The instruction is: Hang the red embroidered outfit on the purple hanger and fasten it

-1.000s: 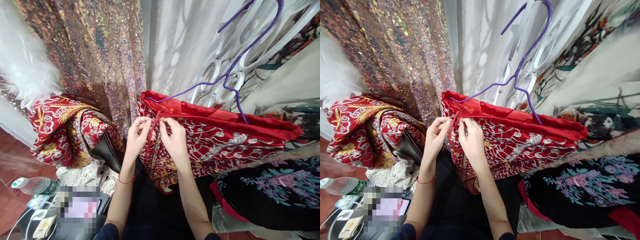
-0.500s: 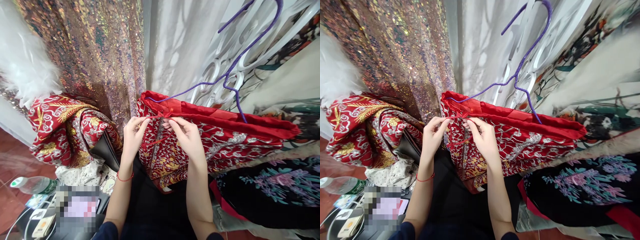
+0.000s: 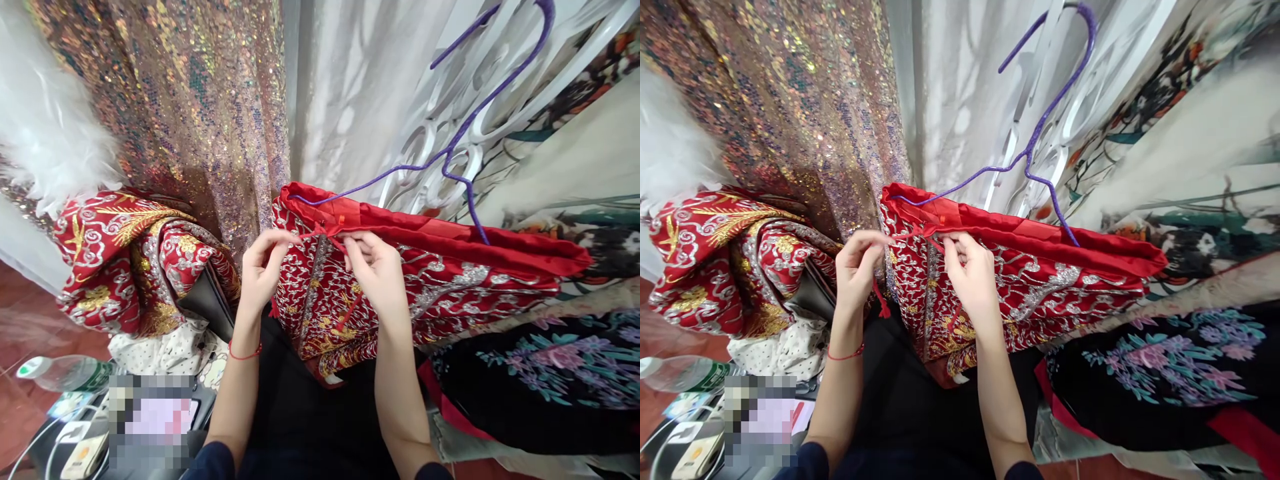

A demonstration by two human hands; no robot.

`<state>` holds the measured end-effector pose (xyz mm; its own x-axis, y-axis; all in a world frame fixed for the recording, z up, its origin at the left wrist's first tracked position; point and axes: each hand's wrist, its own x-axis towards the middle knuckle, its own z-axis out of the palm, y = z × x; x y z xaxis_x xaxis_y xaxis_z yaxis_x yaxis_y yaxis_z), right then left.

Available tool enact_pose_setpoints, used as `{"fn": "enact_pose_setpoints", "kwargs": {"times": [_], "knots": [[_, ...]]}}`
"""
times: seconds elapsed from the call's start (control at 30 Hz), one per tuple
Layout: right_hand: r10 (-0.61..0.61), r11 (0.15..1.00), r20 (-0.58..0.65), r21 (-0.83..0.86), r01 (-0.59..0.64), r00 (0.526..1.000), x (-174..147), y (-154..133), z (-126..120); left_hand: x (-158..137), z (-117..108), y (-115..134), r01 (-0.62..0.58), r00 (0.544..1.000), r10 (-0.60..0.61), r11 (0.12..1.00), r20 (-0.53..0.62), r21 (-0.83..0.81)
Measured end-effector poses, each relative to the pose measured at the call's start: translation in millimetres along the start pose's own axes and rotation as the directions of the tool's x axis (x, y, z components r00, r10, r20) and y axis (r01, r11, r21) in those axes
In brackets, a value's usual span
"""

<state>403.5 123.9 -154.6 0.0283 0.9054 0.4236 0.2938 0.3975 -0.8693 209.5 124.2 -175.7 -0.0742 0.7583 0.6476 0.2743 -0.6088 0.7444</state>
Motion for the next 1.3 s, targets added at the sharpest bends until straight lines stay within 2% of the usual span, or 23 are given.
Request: {"fn": "enact_pose_setpoints", "kwargs": {"times": [0.07, 0.1, 0.17, 0.23, 0.27, 0.3, 0.33, 0.37, 0.4, 0.43, 0.5, 0.57, 0.67, 0.73, 0.8, 0.93, 1.0, 1.03, 1.17, 1.23, 1.3], "knots": [[-0.011, 0.999, 0.104, -0.034, 0.015, 0.994, 3, 3, -3, 1, -3, 0, -0.072, 0.996, 0.062, 0.98, 0.059, 0.186], [-0.018, 0.999, 0.168, -0.041, 0.025, 0.986, 3, 4, -5, 3, -2, -1, -0.092, 0.996, 0.089, 0.953, 0.024, 0.29], [-0.037, 0.999, 0.271, -0.026, 0.045, 0.962, 4, 3, -9, 7, 2, -1, -0.066, 0.969, 0.156, 0.91, -0.191, 0.408], [-0.071, 0.997, 0.309, 0.033, 0.064, 0.949, 4, 1, -12, 13, 8, -2, -0.036, 0.892, 0.188, 0.936, -0.411, 0.351], [-0.09, 0.995, 0.302, 0.078, 0.07, 0.949, 3, -1, -12, 16, 10, -1, -0.045, 0.867, 0.172, 0.962, -0.467, 0.271], [-0.105, 0.989, 0.278, 0.127, 0.072, 0.955, 3, -3, -12, 18, 12, 0, -0.073, 0.87, 0.146, 0.983, -0.471, 0.17], [-0.117, 0.982, 0.24, 0.176, 0.076, 0.964, 4, -4, -11, 20, 13, 1, -0.111, 0.9, 0.126, 0.992, -0.418, 0.059], [-0.132, 0.973, 0.197, 0.214, 0.089, 0.972, 4, -6, -10, 21, 12, 2, -0.147, 0.941, 0.124, 0.988, -0.315, -0.052], [-0.154, 0.965, 0.156, 0.237, 0.114, 0.976, 5, -8, -8, 22, 11, 4, -0.168, 0.973, 0.141, 0.975, -0.18, -0.143], [-0.186, 0.96, 0.126, 0.236, 0.153, 0.974, 7, -9, -7, 22, 10, 5, -0.169, 0.986, 0.165, 0.965, -0.036, -0.201], [-0.298, 0.945, 0.123, 0.18, 0.274, 0.947, 11, -12, -5, 23, 6, 9, -0.144, 0.966, 0.184, 0.966, 0.183, -0.213], [-0.43, 0.903, 0.202, 0.094, 0.419, 0.88, 15, -15, -5, 23, 2, 12, -0.109, 0.941, 0.153, 0.981, 0.301, -0.158], [-0.544, 0.802, 0.372, -0.034, 0.596, 0.752, 22, -17, -9, 27, -5, 15, -0.064, 0.909, 0.1, 0.993, 0.404, -0.103], [-0.568, 0.724, 0.442, -0.134, 0.677, 0.694, 24, -17, -11, 29, -7, 16, -0.033, 0.892, 0.075, 0.994, 0.446, -0.102], [-0.605, 0.635, 0.446, -0.23, 0.738, 0.66, 25, -16, -11, 31, -7, 15, 0.014, 0.891, 0.042, 0.993, 0.453, -0.119], [-0.721, 0.504, 0.327, -0.357, 0.786, 0.611, 22, -11, -2, 26, 0, 12, 0.116, 0.925, -0.028, 0.97, 0.378, -0.213], [-0.746, 0.501, 0.261, -0.387, 0.775, 0.612, 19, -7, 3, 22, 3, 10, 0.133, 0.943, -0.049, 0.962, 0.329, -0.238], [-0.744, 0.519, 0.229, -0.394, 0.759, 0.628, 17, -5, 6, 20, 4, 10, 0.136, 0.953, -0.061, 0.961, 0.296, -0.24], [-0.654, 0.675, 0.092, -0.377, 0.634, 0.751, 11, 0, 10, 18, 7, 7, 0.126, 0.988, -0.101, 0.965, 0.118, -0.231], [-0.593, 0.75, 0.016, -0.354, 0.559, 0.805, 8, 3, 9, 20, 9, 6, 0.078, 0.997, -0.074, 0.986, 0.03, -0.151], [-0.545, 0.794, -0.046, -0.348, 0.498, 0.837, 7, 5, 6, 23, 10, 4, 0.016, 0.999, -0.017, 1.0, -0.042, -0.023]]}}
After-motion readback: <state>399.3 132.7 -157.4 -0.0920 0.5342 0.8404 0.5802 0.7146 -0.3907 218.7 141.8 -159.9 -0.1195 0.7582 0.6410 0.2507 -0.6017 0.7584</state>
